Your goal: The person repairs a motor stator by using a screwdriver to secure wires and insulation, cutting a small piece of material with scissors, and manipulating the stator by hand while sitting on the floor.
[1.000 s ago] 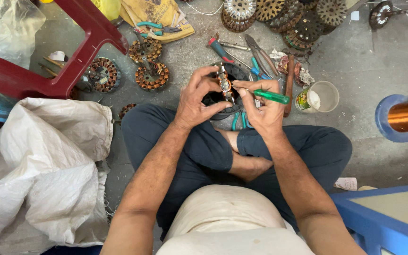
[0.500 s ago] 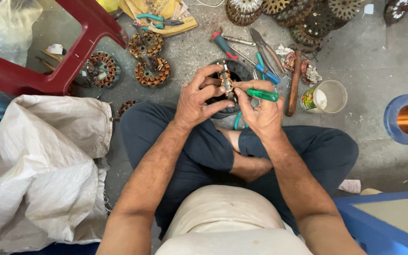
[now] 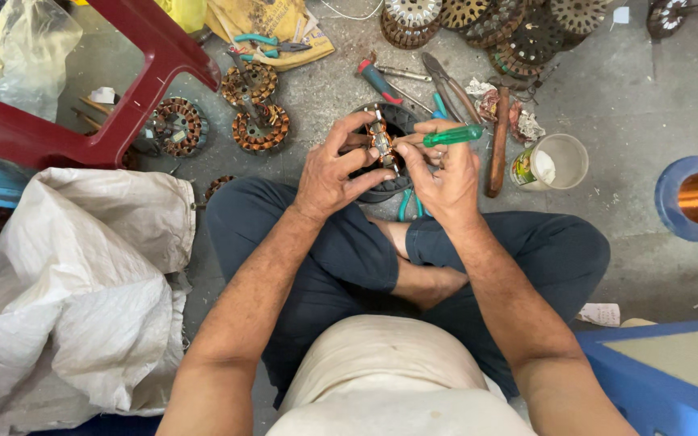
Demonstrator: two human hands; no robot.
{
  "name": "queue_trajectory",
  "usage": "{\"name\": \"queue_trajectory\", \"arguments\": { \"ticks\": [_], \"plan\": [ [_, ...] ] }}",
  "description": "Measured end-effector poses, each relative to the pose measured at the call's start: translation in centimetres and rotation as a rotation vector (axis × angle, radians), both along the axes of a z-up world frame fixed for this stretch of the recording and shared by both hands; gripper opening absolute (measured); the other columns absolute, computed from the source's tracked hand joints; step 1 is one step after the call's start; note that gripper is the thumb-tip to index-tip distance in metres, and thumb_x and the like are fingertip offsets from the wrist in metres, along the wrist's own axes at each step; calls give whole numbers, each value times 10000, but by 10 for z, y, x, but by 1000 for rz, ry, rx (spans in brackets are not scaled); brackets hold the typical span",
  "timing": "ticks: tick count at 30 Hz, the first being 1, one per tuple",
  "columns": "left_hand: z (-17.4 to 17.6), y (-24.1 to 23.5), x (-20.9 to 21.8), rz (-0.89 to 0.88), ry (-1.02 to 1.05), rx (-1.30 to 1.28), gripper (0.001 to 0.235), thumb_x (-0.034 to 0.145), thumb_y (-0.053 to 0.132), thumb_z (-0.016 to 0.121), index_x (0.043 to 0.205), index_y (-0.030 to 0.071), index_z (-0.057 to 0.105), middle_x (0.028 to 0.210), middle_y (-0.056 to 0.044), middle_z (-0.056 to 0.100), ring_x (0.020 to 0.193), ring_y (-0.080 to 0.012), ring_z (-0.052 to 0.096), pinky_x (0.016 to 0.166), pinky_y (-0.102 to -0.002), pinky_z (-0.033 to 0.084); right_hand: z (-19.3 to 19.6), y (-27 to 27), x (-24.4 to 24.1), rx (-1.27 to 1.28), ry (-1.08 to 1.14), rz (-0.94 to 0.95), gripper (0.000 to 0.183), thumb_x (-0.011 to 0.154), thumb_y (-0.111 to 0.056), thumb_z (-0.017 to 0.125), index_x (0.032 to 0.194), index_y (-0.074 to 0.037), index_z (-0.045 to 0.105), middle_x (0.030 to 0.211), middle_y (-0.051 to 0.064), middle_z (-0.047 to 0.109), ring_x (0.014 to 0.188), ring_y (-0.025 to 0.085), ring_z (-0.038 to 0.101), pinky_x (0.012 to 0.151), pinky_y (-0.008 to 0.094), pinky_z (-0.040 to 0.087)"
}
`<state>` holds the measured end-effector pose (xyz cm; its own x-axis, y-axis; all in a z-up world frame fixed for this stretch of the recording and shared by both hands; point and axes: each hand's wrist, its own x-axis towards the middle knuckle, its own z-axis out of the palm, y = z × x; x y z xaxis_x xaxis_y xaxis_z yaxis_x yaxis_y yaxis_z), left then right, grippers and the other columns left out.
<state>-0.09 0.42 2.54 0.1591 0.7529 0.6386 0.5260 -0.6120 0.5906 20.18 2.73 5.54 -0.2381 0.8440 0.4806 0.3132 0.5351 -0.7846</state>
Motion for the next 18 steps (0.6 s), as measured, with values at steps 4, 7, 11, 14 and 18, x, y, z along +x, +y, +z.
{"name": "queue_trajectory", "arguments": {
  "ticks": [4, 7, 11, 14, 18],
  "plan": [
    [2, -2, 0, 13, 13, 7, 394, 807, 283, 928, 941, 54, 637, 1443, -117, 546, 1051, -249, 766, 780, -347, 639, 2, 2, -2, -61, 8, 30, 325, 1000, -7, 749, 1238, 13, 529, 1039, 130, 765, 958, 188, 773, 816, 306, 632],
    [4, -4, 0, 20, 29, 25, 374, 807, 285, 924, 971, 66, 670, 1441, -112, 549, 1064, -249, 754, 795, -358, 640, 2, 0, -2, 6, -33, 26, 300, 990, -8, 759, 1182, 4, 529, 1027, 127, 747, 925, 190, 765, 806, 309, 634],
    [4, -4, -1, 29, 88, 59, 356, 818, 292, 911, 1027, 87, 709, 1447, -114, 543, 1074, -235, 743, 795, -359, 626, 3, -4, -2, 120, -83, 29, 242, 992, 5, 761, 1114, -14, 553, 1013, 124, 744, 907, 200, 765, 785, 320, 617],
    [4, -7, 1, 48, 97, 55, 374, 819, 301, 917, 993, 75, 676, 1456, -117, 559, 1090, -237, 752, 748, -342, 595, 3, -6, -4, 163, -84, 28, 245, 989, 3, 759, 1112, -17, 548, 1020, 121, 743, 918, 198, 757, 788, 322, 618],
    [4, -11, 6, 100, 107, 56, 392, 789, 305, 923, 1007, 87, 682, 1460, -116, 567, 1093, -243, 747, 765, -357, 577, 0, -8, 4, 5, 136, 48, 244, 1001, 10, 736, 1141, -20, 539, 1034, 117, 748, 910, 193, 763, 777, 314, 626]
  ]
}}
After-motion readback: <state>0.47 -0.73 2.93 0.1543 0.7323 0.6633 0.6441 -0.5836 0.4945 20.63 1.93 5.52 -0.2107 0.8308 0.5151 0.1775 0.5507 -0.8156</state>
